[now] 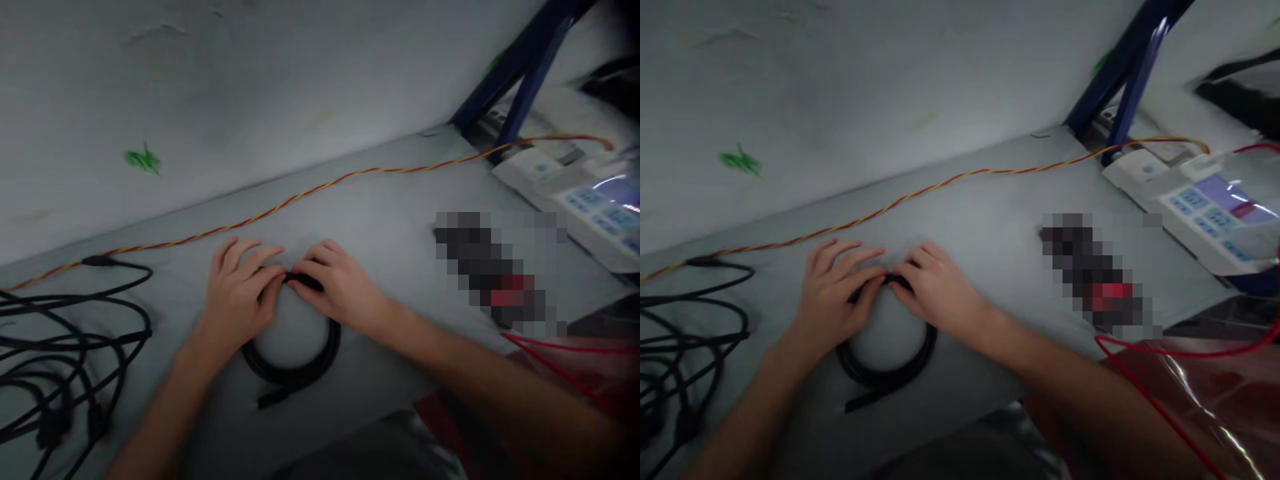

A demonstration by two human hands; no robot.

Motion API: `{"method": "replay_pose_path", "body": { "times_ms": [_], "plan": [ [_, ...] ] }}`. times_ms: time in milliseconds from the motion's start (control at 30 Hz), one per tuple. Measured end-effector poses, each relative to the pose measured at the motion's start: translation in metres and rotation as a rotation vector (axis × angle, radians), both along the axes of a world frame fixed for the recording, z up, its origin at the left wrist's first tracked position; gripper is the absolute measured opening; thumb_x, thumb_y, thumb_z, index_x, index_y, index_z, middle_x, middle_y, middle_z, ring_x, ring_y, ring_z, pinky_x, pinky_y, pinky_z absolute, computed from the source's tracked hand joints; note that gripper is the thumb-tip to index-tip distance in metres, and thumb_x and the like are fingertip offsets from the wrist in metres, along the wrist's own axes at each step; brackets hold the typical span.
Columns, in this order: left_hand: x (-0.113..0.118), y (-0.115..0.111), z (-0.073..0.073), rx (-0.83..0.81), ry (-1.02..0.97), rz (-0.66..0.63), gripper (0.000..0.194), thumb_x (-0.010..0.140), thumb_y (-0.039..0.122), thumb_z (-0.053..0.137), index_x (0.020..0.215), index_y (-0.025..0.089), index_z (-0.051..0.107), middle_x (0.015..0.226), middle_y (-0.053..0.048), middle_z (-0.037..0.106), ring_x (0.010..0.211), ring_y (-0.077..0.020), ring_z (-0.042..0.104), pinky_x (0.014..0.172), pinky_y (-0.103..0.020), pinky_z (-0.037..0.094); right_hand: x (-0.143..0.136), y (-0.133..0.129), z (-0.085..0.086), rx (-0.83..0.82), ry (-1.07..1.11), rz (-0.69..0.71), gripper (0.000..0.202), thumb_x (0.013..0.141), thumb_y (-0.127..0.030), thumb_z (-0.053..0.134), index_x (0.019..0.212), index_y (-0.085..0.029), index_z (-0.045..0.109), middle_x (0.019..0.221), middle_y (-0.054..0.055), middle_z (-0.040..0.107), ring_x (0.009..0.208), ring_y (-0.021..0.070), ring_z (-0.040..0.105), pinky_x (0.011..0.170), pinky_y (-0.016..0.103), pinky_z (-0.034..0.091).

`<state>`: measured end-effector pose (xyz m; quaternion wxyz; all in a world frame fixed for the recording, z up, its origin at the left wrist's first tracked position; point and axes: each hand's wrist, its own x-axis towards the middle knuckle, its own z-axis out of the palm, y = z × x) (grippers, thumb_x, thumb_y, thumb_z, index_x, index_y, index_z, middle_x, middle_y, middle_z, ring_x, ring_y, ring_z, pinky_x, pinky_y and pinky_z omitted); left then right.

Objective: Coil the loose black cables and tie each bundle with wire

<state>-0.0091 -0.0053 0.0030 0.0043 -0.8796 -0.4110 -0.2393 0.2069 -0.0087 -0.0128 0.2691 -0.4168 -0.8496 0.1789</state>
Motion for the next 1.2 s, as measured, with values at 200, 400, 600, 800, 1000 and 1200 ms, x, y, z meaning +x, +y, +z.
{"method": "replay_pose_path", "body": {
  "times_ms": [200,400,600,800,1000,1200],
  "plan": [
    [-0.004,-0.003,0.002,0.096,0.098,-0.022,0.019,0.091,0.022,0.073,0.108,0.029,0.078,0.127,-0.001,0.075,0.128,-0.0315,0.058,0.118,-0.060,0.038,0.000,-0.001,0.002,0.015,-0.037,-0.005,0.017,0.102,-0.029,0.063,0.107,-0.018,0.074,0.097,0.010,0.067,0.099,0.0271,0.057,0.094,0.044,0.051],
    [0.002,-0.002,-0.002,0.066,0.078,-0.002,0.016,0.092,0.019,0.069,0.103,0.024,0.079,0.120,-0.004,0.076,0.128,-0.0327,0.058,0.115,-0.058,0.042,-0.002,-0.004,0.004,0.053,-0.122,-0.035,0.020,0.103,-0.030,0.061,0.108,-0.016,0.075,0.098,0.011,0.068,0.098,0.0274,0.057,0.093,0.043,0.050],
    [0.006,0.002,-0.006,-0.067,-0.037,0.038,0.017,0.092,0.019,0.066,0.096,0.025,0.081,0.115,-0.004,0.075,0.129,-0.0330,0.057,0.109,-0.055,0.047,-0.006,-0.007,0.006,0.086,-0.241,-0.082,0.022,0.103,-0.032,0.061,0.107,-0.016,0.075,0.099,0.011,0.069,0.099,0.0291,0.056,0.092,0.043,0.046],
    [0.007,0.022,0.005,-0.250,-0.029,0.062,0.013,0.080,0.021,0.075,0.080,0.030,0.084,0.108,-0.002,0.075,0.125,-0.0335,0.055,0.112,-0.055,0.043,-0.004,-0.006,0.005,0.068,-0.225,-0.094,0.020,0.102,-0.035,0.064,0.107,-0.020,0.076,0.101,0.010,0.069,0.099,0.0271,0.058,0.089,0.040,0.044],
    [0.001,0.046,0.022,-0.515,0.039,0.009,0.005,0.077,0.032,0.081,0.075,0.028,0.084,0.102,-0.003,0.076,0.102,-0.0255,0.065,0.104,-0.044,0.047,-0.006,0.000,0.006,-0.040,-0.145,-0.096,0.014,0.095,-0.033,0.072,0.102,-0.022,0.076,0.100,0.006,0.072,0.095,0.0242,0.063,0.089,0.036,0.045],
    [-0.001,0.043,0.019,-0.445,-0.064,0.032,0.014,0.082,0.029,0.072,0.073,0.023,0.080,0.096,-0.006,0.074,0.099,-0.0245,0.067,0.100,-0.042,0.050,-0.007,-0.002,0.021,-0.095,-0.159,-0.091,0.018,0.087,-0.028,0.077,0.102,-0.018,0.074,0.099,0.007,0.070,0.094,0.0232,0.065,0.085,0.034,0.048]
  ]
}}
